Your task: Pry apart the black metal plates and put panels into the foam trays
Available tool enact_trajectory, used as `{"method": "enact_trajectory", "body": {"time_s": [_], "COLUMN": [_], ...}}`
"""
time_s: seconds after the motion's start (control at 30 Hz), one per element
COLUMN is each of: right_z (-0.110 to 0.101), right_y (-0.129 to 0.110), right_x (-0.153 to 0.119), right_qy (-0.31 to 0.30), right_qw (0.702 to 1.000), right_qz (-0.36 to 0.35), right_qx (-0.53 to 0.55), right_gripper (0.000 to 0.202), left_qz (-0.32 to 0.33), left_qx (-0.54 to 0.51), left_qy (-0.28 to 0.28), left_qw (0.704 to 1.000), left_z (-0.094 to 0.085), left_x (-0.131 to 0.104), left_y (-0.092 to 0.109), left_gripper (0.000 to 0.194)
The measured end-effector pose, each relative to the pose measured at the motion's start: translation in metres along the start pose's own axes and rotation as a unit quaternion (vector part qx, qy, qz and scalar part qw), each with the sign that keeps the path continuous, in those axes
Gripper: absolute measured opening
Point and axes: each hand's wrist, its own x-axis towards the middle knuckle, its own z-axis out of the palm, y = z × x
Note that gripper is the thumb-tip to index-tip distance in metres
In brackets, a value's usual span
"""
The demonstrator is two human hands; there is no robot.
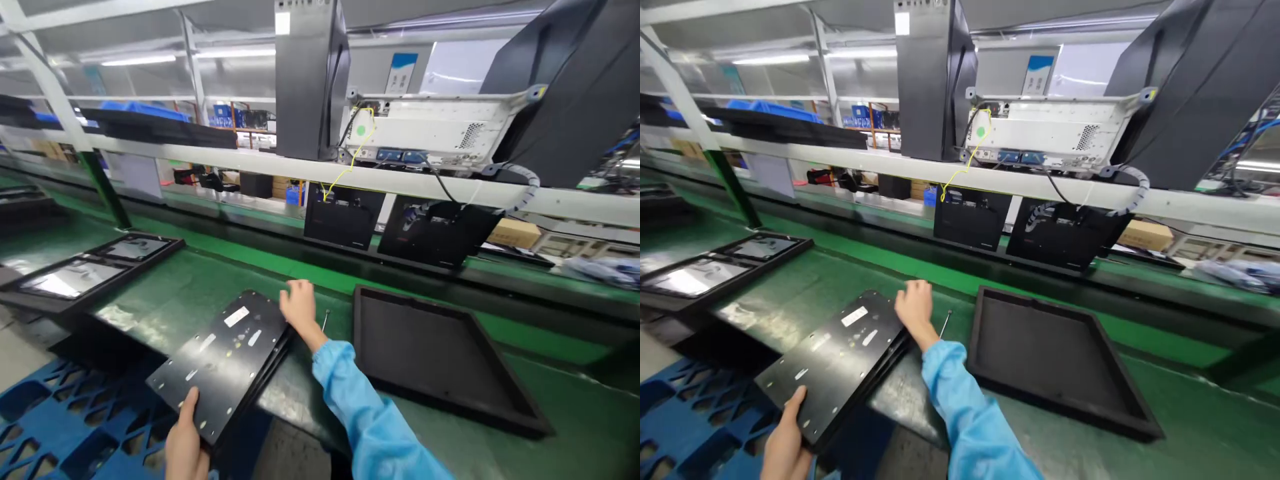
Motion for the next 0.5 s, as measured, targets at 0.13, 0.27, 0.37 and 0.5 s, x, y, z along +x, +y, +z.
{"method": "enact_trajectory", "body": {"time_s": [0.13,0.27,0.37,0.5], "right_z": [-0.002,0.007,0.007,0.003], "right_y": [0.066,0.087,0.085,0.086], "right_x": [-0.035,-0.041,-0.048,-0.080], "right_qy": [-0.030,-0.100,-0.111,-0.099], "right_qw": [0.987,0.971,0.974,0.982], "right_qz": [0.137,0.184,0.160,0.113], "right_qx": [-0.080,-0.114,-0.119,-0.112], "right_gripper": [0.047,0.037,0.027,0.026], "left_qz": [0.074,0.303,0.519,0.588], "left_qx": [0.064,0.197,0.337,0.537], "left_qy": [0.008,0.065,0.042,-0.097], "left_qw": [0.995,0.930,0.785,0.597], "left_z": [0.024,0.016,0.012,0.052], "left_x": [-0.013,-0.032,-0.052,-0.058], "left_y": [-0.011,0.001,0.020,0.041], "left_gripper": [0.055,0.076,0.074,0.066]}}
